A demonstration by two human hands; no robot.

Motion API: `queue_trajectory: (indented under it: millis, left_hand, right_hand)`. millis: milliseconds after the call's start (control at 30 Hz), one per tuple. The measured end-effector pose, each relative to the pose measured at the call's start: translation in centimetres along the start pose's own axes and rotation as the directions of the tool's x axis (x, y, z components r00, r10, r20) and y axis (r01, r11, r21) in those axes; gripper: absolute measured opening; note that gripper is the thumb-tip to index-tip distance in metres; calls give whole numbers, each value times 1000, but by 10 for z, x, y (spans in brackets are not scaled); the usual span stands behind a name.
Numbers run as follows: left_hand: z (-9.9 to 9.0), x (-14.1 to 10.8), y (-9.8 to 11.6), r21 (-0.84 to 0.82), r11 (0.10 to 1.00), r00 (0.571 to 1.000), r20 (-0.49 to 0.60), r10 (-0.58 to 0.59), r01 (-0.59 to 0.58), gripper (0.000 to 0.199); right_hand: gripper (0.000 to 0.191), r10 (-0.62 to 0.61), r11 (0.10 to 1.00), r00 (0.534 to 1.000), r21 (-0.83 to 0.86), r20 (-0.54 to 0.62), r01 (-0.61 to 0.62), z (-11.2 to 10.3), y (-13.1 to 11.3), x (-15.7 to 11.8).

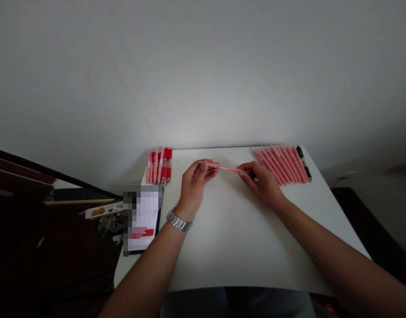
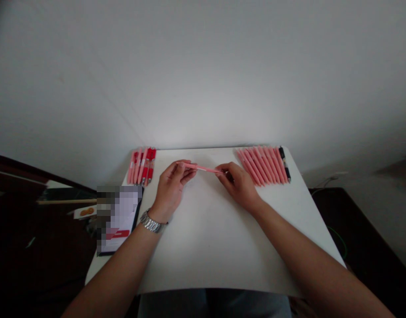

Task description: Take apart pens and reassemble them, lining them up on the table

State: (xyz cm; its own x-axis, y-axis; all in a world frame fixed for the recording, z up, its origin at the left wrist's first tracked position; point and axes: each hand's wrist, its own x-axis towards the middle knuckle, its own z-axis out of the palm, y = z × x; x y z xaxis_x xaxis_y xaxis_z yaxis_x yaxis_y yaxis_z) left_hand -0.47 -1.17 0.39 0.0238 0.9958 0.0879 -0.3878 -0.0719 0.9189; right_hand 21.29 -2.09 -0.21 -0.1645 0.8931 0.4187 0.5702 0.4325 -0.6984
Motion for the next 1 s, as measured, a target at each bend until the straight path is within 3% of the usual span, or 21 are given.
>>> queue_trajectory:
  millis: [300,533,733,1000]
  left_hand:
    - [1,-2,1,5,1000,998,54,20,-20,31]
    - [-1,0,0,14,1000,1000,0,13,-13,35]
    - [0,0,0,2,1000,1000,-19,-4,4,36]
    - [0,0,1,4,1000,1000,-2,3,-3,36]
  right_hand:
    - [36,-40,999,999,19,37,40,-2,1,1]
    - [33,28,996,1000,87,7,-28,3,3,-1]
    - [20,-7,998,1000,58,-28,9,4,5,0]
    - [21,8,999,1000,51,-10,-7,2,3,-2]
